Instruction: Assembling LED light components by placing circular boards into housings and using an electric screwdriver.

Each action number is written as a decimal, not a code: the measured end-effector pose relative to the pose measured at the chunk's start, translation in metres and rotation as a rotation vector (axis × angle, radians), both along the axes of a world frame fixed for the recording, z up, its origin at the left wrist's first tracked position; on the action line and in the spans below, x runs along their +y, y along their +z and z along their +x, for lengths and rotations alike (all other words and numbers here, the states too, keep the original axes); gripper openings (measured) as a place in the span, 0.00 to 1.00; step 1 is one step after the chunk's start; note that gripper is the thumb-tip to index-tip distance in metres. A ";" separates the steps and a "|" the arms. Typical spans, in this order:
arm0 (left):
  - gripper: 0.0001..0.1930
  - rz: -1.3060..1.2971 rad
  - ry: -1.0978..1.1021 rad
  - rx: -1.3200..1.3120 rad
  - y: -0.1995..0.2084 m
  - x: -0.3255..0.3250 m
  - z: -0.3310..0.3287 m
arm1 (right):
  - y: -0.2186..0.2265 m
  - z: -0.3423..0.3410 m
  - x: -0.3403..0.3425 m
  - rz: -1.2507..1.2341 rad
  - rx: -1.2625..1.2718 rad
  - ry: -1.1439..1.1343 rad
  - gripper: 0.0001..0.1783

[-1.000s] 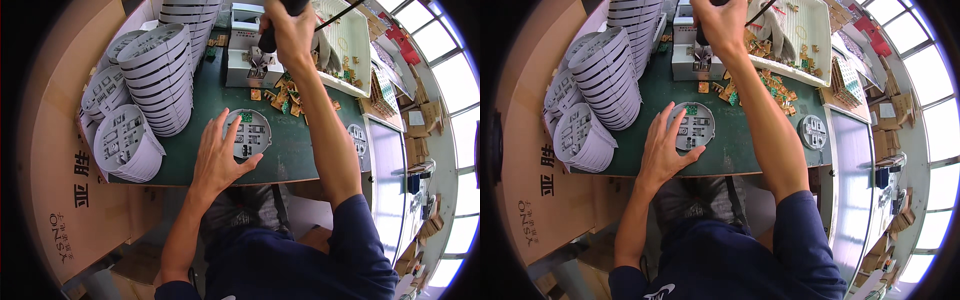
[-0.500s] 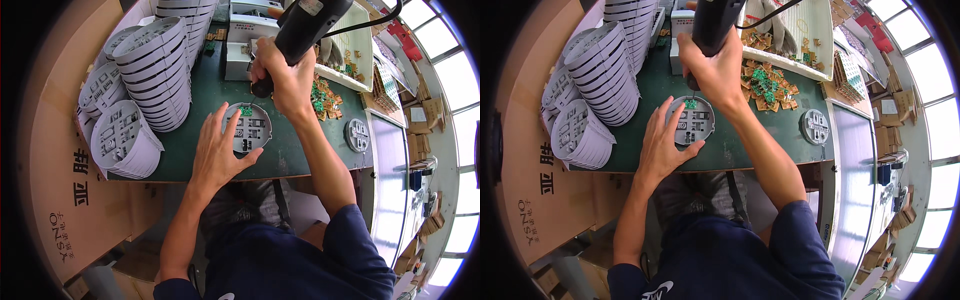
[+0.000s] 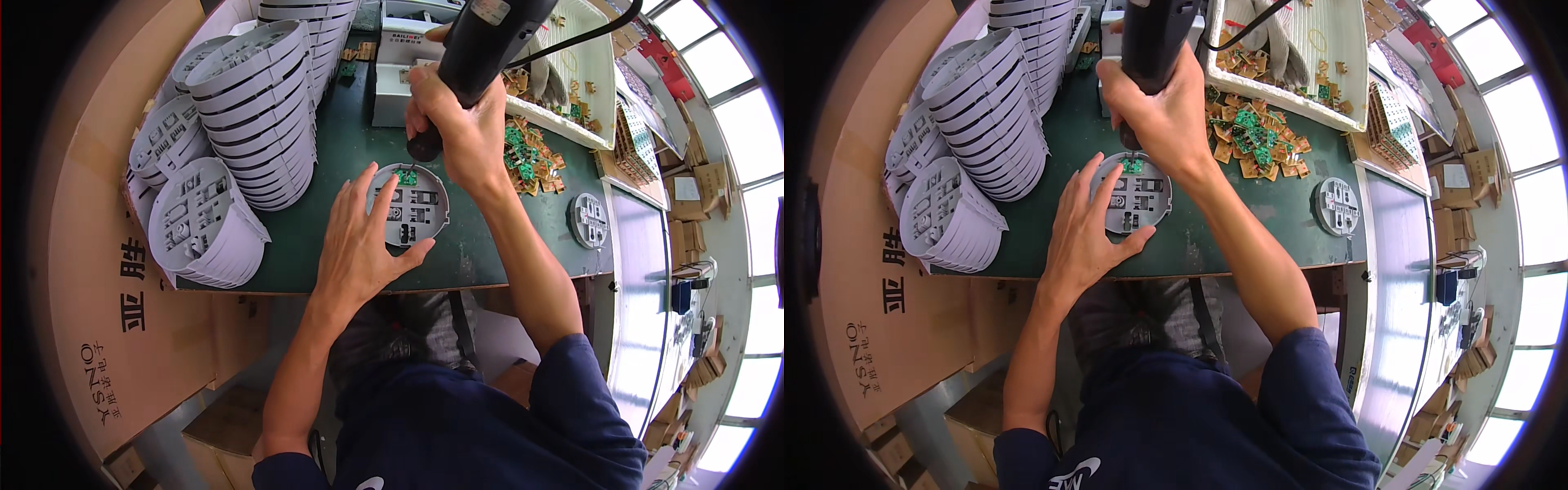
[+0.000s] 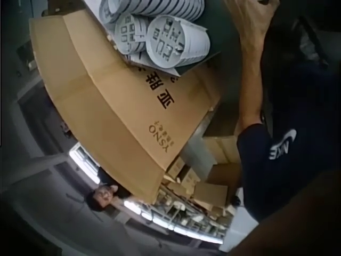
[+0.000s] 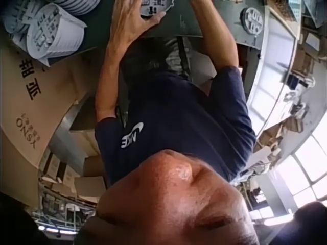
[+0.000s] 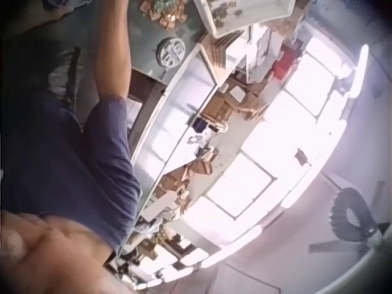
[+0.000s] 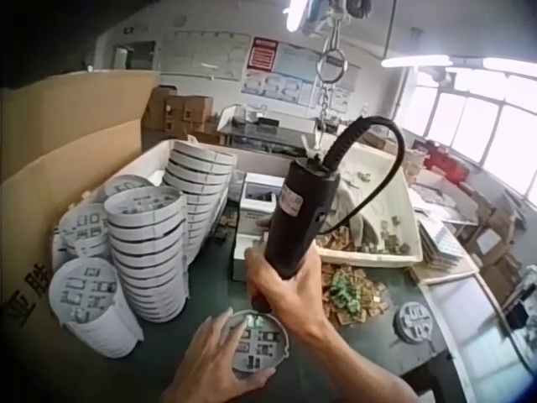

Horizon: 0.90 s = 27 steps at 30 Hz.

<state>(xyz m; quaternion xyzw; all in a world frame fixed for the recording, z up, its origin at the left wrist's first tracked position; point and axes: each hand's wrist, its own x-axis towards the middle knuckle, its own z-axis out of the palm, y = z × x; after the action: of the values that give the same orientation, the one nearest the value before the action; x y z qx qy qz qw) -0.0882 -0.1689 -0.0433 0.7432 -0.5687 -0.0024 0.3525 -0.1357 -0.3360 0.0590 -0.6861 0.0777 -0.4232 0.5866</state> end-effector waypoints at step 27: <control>0.53 -0.103 -0.083 0.037 0.024 0.028 -0.002 | 0.038 0.003 -0.003 -0.196 0.185 -0.042 0.30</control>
<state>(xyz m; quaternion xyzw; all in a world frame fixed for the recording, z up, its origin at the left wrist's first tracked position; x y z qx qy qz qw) -0.0904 -0.1413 -0.0189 0.6997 -0.5916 -0.0014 0.4006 -0.1331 -0.3393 0.0975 -0.7745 0.1041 -0.3759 0.4980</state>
